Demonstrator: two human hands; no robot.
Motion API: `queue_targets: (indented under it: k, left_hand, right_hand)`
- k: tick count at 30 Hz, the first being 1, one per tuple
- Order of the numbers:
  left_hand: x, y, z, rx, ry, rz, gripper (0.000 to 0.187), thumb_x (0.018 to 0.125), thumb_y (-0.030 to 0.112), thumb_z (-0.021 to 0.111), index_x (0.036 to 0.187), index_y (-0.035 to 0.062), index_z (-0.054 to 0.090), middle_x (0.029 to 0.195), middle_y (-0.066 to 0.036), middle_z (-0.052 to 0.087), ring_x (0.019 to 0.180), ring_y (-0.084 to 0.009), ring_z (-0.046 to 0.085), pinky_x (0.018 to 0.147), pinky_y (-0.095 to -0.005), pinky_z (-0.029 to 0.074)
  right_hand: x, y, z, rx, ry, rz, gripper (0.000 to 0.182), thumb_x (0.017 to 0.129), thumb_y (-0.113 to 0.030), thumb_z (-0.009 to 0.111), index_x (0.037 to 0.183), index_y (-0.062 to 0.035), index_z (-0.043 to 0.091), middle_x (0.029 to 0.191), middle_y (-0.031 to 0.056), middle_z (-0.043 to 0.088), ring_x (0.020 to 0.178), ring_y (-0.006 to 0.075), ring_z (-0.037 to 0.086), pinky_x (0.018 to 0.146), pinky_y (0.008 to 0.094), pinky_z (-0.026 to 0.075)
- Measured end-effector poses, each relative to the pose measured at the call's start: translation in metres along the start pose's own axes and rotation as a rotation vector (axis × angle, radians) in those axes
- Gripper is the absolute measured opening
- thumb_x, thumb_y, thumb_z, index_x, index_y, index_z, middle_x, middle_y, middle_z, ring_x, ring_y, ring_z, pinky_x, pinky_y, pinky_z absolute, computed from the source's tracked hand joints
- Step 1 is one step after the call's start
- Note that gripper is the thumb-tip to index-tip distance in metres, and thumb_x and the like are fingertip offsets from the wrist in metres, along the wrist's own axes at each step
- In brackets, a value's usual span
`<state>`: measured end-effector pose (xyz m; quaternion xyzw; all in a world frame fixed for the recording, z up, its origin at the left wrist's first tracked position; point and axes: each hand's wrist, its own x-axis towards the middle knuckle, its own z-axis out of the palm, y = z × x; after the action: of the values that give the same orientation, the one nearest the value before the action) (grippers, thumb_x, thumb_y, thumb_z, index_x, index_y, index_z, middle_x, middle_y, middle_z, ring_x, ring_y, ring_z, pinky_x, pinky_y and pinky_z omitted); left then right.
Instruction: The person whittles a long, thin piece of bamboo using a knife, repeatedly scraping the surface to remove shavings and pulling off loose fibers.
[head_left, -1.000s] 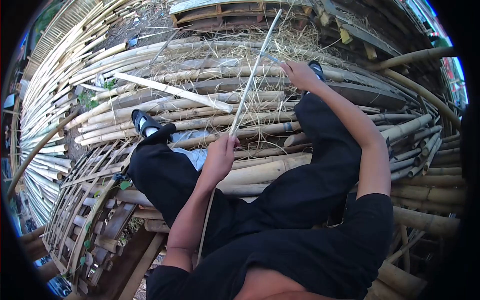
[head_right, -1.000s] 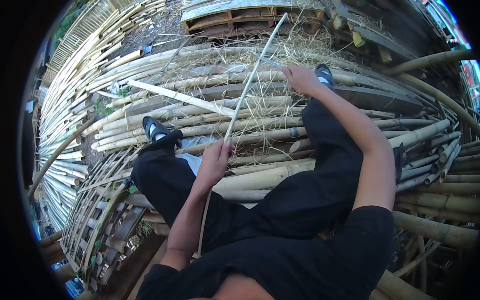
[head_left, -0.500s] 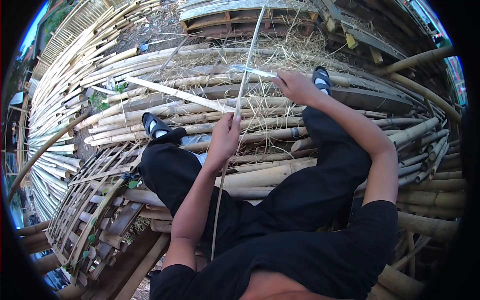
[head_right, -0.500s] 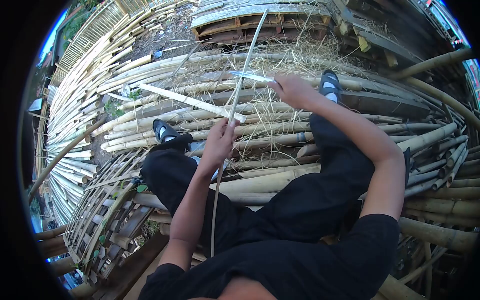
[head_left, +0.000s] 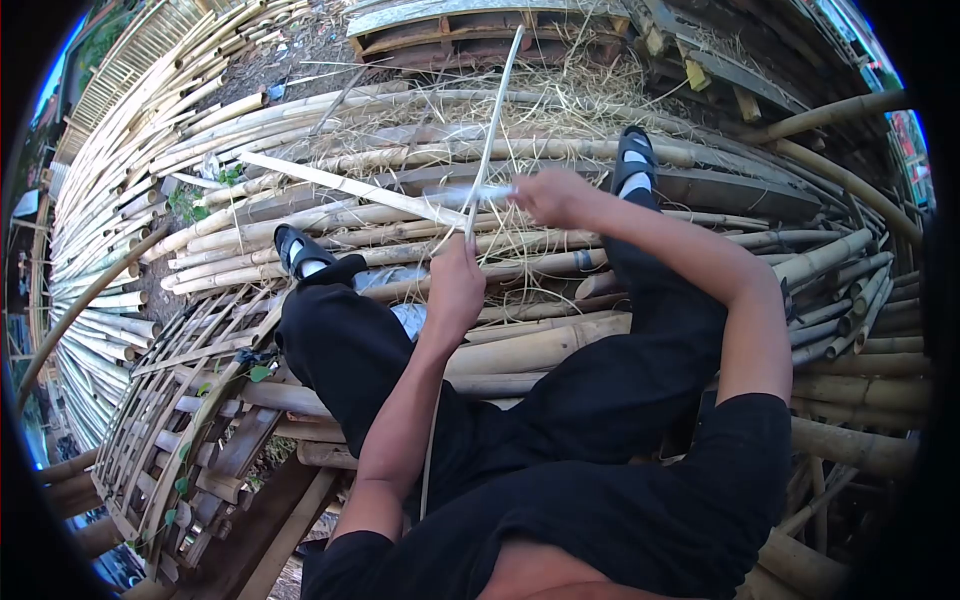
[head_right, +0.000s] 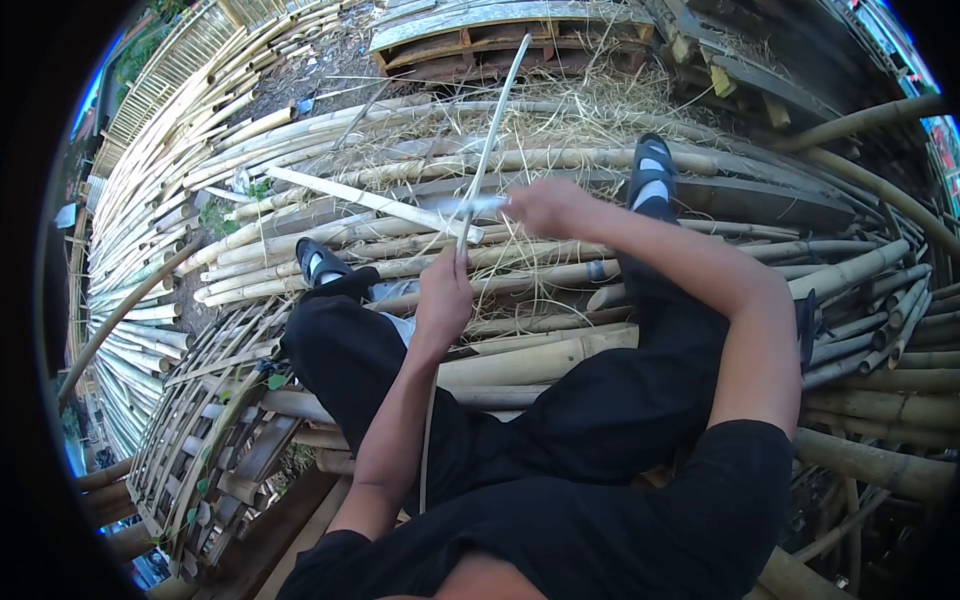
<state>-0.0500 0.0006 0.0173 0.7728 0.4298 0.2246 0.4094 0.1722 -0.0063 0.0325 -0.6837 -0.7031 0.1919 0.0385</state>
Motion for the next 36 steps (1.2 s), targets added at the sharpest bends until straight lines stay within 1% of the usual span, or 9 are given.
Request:
queue_targets:
  k: [6,18,22,24,26,28,30,32,36]
  left_hand:
    - [-0.011,-0.007,0.014,0.024,-0.113,0.012,0.022,0.094,0.012,0.042,0.086,-0.0052,0.052,0.064,-0.028,0.054,0.063,-0.0466,0.054,0.057,-0.0505,0.039]
    - [-0.052,-0.015,0.002,-0.06,-0.284,0.0,0.021,0.095,0.015,0.045,0.086,-0.0022,0.054,0.059,-0.016,0.051,0.052,-0.0262,0.051,0.053,-0.0378,0.04]
    - [-0.059,-0.016,-0.007,-0.05,-0.349,-0.012,0.023,0.095,0.017,0.045,0.084,-0.0019,0.053,0.058,-0.013,0.05,0.051,-0.0219,0.05,0.052,-0.0361,0.04]
    - [-0.052,-0.011,-0.008,-0.017,-0.379,-0.058,0.02,0.094,0.015,0.045,0.088,-0.0026,0.054,0.07,-0.026,0.057,0.069,-0.0458,0.056,0.061,-0.0461,0.044]
    - [-0.051,-0.02,-0.008,-0.014,-0.356,-0.081,0.02,0.094,0.014,0.045,0.088,-0.0026,0.054,0.071,-0.027,0.057,0.069,-0.0451,0.056,0.061,-0.046,0.044]
    - [-0.055,-0.033,-0.006,-0.042,-0.309,-0.042,0.024,0.095,0.017,0.045,0.085,-0.0019,0.053,0.058,-0.012,0.049,0.051,-0.0208,0.047,0.051,-0.0353,0.039]
    - [-0.056,-0.027,-0.011,-0.019,-0.324,-0.066,0.024,0.096,0.018,0.043,0.084,-0.0021,0.052,0.059,-0.013,0.051,0.052,-0.0217,0.049,0.052,-0.0355,0.04]
    - [-0.056,-0.023,-0.013,-0.02,-0.344,-0.096,0.025,0.096,0.017,0.043,0.084,-0.0022,0.052,0.06,-0.014,0.053,0.054,-0.0226,0.052,0.052,-0.0364,0.04]
    - [-0.052,-0.029,-0.006,0.042,-0.277,-0.057,0.025,0.097,0.017,0.042,0.084,-0.0022,0.051,0.061,-0.014,0.054,0.054,-0.0239,0.054,0.053,-0.0373,0.041]
  right_hand:
    - [0.014,0.076,0.007,-0.113,0.056,0.087,0.042,0.096,-0.042,0.037,0.094,-0.0052,0.058,0.078,0.0207,0.063,0.08,0.0402,0.061,0.07,0.0494,0.047]
    - [0.0,0.217,-0.017,-0.253,0.245,0.503,0.052,0.094,-0.046,0.039,0.086,-0.0031,0.066,0.085,0.0227,0.065,0.085,0.0411,0.061,0.075,0.0494,0.048]
    - [-0.011,0.222,-0.016,-0.298,0.239,0.426,0.052,0.096,-0.043,0.036,0.085,-0.0015,0.065,0.088,0.0226,0.064,0.086,0.0412,0.061,0.075,0.0508,0.047]
    - [-0.007,0.206,-0.018,-0.281,0.241,0.462,0.052,0.096,-0.042,0.035,0.086,-0.0009,0.065,0.089,0.0236,0.064,0.086,0.0419,0.061,0.075,0.051,0.047]
    - [0.008,0.196,-0.017,-0.266,0.243,0.475,0.051,0.096,-0.041,0.035,0.086,-0.0004,0.065,0.089,0.0247,0.063,0.086,0.0426,0.06,0.075,0.0511,0.047]
    - [0.021,0.188,0.005,-0.079,0.274,0.452,0.051,0.096,-0.042,0.035,0.088,0.0004,0.062,0.084,0.0256,0.063,0.08,0.0437,0.06,0.072,0.0512,0.047]
    - [0.03,0.178,0.013,-0.176,0.278,0.302,0.05,0.097,-0.041,0.034,0.091,0.0006,0.06,0.078,0.0255,0.061,0.075,0.044,0.059,0.069,0.051,0.047]
    - [0.023,0.151,0.017,0.762,0.054,0.826,0.047,0.098,-0.038,0.032,0.092,0.0005,0.058,0.077,0.0236,0.061,0.077,0.0416,0.06,0.067,0.0481,0.048]
    - [0.001,0.095,0.027,0.305,0.045,0.27,0.043,0.097,-0.039,0.035,0.091,-0.0022,0.055,0.076,0.0191,0.06,0.074,0.0393,0.06,0.067,0.0493,0.046]
